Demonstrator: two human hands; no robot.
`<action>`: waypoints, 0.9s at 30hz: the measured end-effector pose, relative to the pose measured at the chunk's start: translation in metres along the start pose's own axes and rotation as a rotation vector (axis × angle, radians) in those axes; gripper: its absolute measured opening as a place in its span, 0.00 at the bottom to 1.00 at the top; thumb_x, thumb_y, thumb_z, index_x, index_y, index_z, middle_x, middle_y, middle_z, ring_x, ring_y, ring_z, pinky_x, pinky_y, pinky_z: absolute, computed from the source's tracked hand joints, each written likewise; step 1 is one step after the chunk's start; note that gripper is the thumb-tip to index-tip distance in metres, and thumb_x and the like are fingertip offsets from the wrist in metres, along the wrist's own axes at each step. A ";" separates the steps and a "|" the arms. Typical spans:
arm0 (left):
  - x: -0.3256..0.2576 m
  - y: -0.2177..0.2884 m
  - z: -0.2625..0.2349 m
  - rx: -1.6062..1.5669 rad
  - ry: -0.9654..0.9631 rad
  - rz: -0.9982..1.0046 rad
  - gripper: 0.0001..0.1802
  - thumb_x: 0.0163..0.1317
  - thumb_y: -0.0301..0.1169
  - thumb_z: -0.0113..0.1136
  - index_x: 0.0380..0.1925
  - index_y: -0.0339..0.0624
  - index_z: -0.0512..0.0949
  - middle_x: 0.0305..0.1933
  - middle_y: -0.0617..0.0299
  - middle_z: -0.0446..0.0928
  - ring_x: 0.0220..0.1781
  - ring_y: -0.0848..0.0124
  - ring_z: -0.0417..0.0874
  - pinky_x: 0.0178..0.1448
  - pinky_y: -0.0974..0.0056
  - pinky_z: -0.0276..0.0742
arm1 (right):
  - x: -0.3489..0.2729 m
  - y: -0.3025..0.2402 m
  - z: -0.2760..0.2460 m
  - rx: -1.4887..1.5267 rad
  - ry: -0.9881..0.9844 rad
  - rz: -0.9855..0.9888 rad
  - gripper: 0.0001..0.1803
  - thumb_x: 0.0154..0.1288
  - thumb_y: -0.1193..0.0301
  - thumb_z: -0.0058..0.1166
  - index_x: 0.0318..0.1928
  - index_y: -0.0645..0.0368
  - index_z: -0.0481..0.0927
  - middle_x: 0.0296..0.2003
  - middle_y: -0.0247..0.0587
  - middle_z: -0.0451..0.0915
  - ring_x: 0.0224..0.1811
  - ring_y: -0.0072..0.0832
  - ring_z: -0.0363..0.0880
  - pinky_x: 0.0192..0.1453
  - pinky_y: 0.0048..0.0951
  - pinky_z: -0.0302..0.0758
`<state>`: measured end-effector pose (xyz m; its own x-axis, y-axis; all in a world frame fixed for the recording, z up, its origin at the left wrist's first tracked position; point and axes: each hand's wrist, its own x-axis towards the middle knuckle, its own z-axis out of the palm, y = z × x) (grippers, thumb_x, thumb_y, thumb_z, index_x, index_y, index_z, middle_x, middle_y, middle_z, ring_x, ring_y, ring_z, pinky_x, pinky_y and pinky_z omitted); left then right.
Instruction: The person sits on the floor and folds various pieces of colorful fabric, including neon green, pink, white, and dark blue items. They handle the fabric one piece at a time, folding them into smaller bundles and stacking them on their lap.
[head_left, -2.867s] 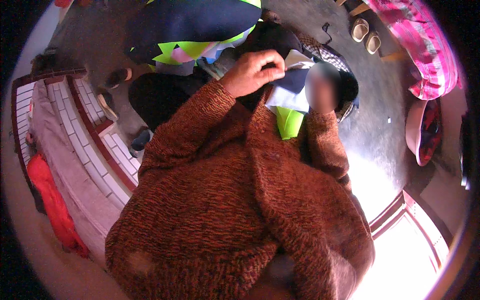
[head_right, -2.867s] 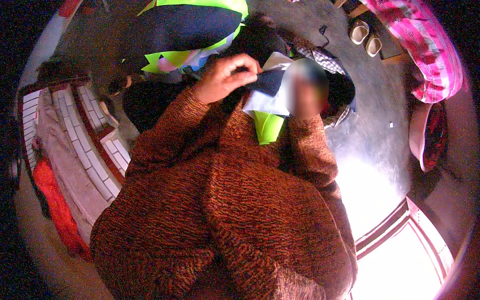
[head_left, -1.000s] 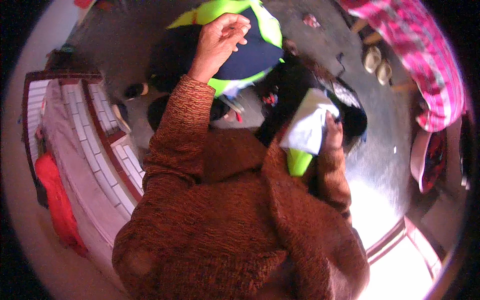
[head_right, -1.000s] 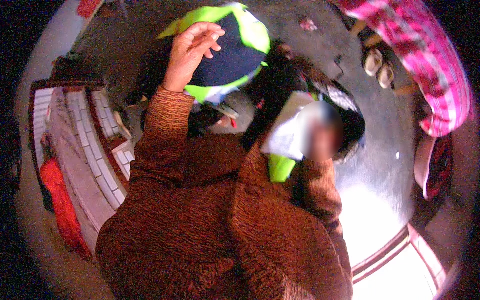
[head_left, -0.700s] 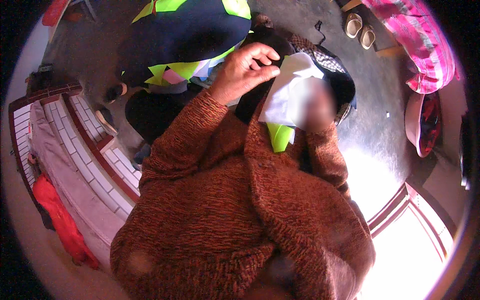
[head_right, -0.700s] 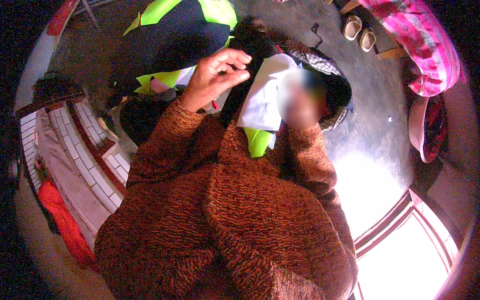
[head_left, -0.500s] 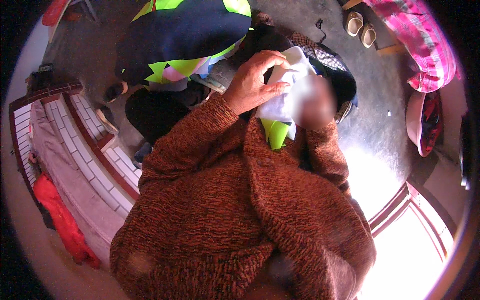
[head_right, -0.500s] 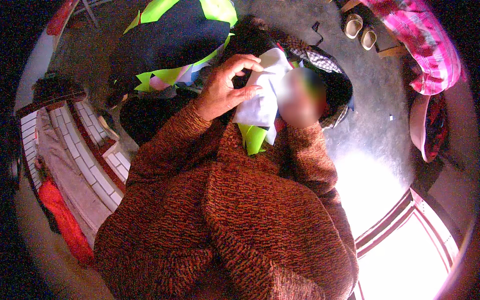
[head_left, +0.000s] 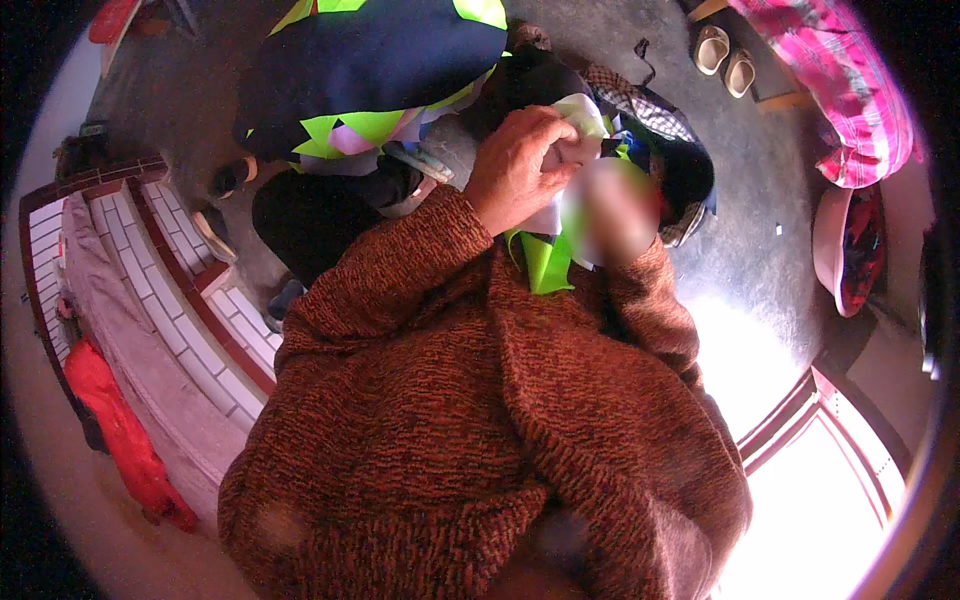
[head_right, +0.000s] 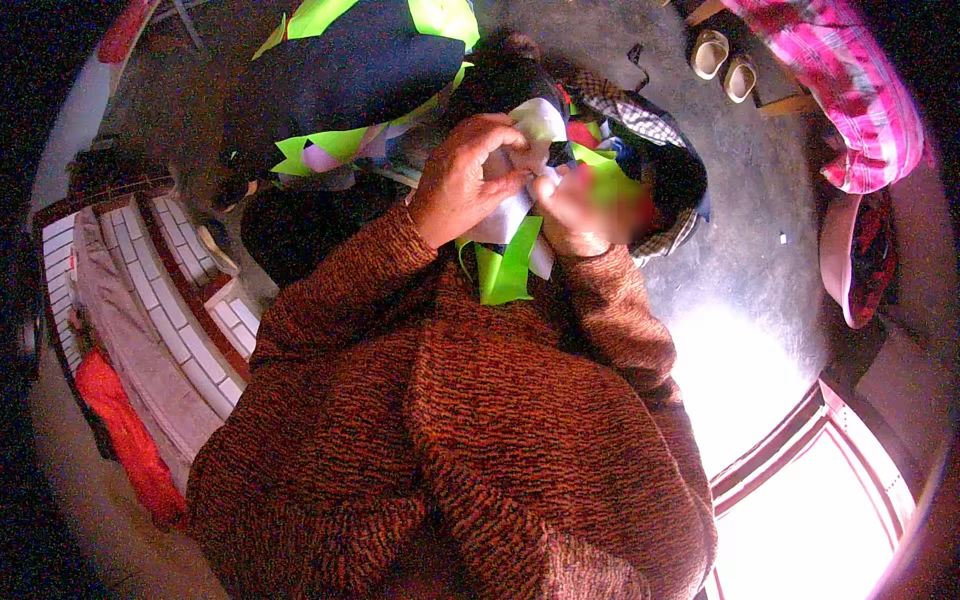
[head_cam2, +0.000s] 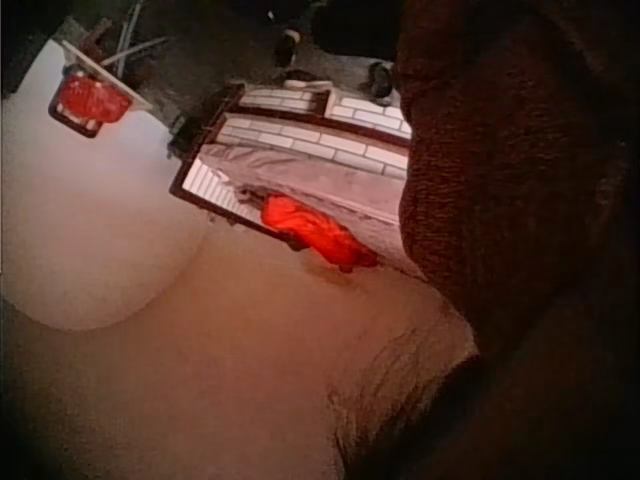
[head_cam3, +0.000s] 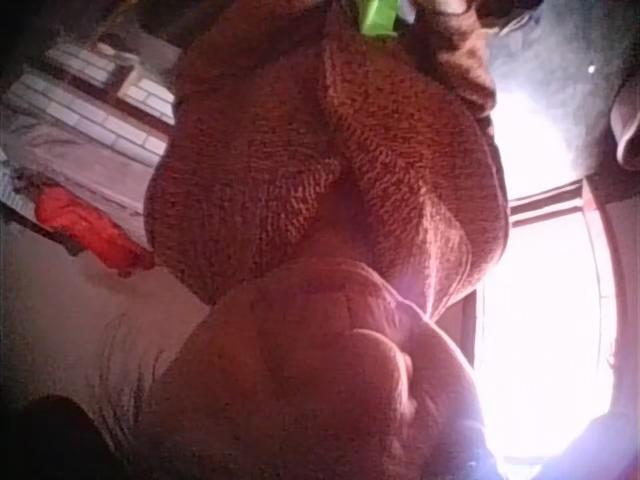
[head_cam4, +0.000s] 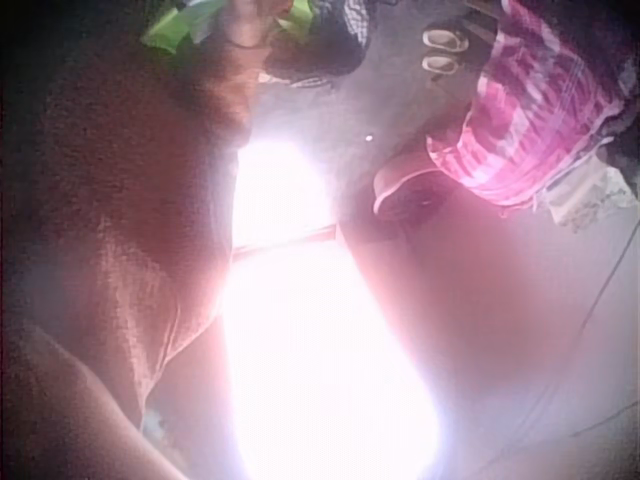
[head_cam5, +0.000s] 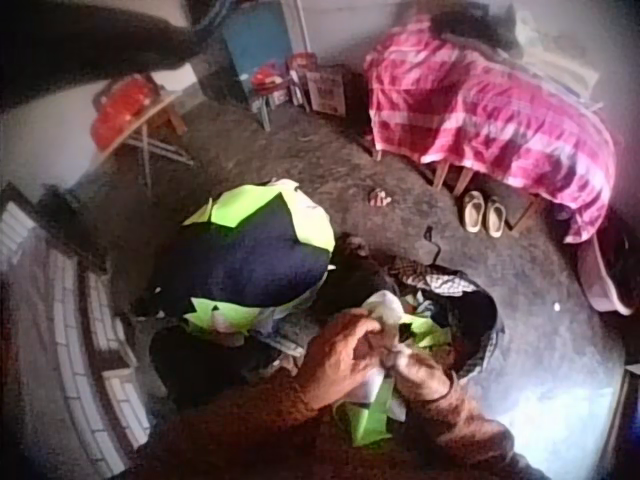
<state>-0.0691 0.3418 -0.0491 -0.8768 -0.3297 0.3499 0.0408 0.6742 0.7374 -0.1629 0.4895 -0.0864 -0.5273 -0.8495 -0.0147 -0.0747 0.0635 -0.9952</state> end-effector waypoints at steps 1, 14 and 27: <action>0.001 0.001 0.000 0.015 -0.020 0.009 0.14 0.44 0.27 0.66 0.31 0.40 0.73 0.43 0.52 0.73 0.47 0.57 0.75 0.52 0.60 0.70 | -0.004 -0.011 0.005 0.330 -0.014 0.041 0.24 0.52 0.72 0.56 0.50 0.63 0.67 0.43 0.40 0.73 0.48 0.30 0.70 0.52 0.31 0.65; 0.001 -0.016 -0.013 -0.855 -0.026 -0.291 0.05 0.56 0.24 0.57 0.32 0.39 0.72 0.40 0.61 0.74 0.45 0.72 0.74 0.51 0.68 0.68 | 0.004 -0.045 0.015 0.637 -0.042 0.129 0.48 0.48 0.53 0.62 0.64 0.62 0.54 0.58 0.43 0.65 0.62 0.35 0.60 0.66 0.35 0.53; -0.002 -0.021 -0.029 -1.764 0.001 -0.668 0.31 0.61 0.50 0.47 0.55 0.37 0.64 0.50 0.53 0.72 0.50 0.63 0.75 0.54 0.62 0.71 | 0.005 -0.037 0.030 0.437 -0.230 0.004 0.24 0.64 0.71 0.49 0.60 0.59 0.64 0.55 0.42 0.67 0.49 0.30 0.71 0.57 0.32 0.66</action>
<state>-0.0540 0.3089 -0.0485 -0.9542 -0.2166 -0.2064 0.1191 -0.9077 0.4023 -0.1375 0.4674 -0.0526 -0.3225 -0.9465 0.0092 0.3147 -0.1164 -0.9420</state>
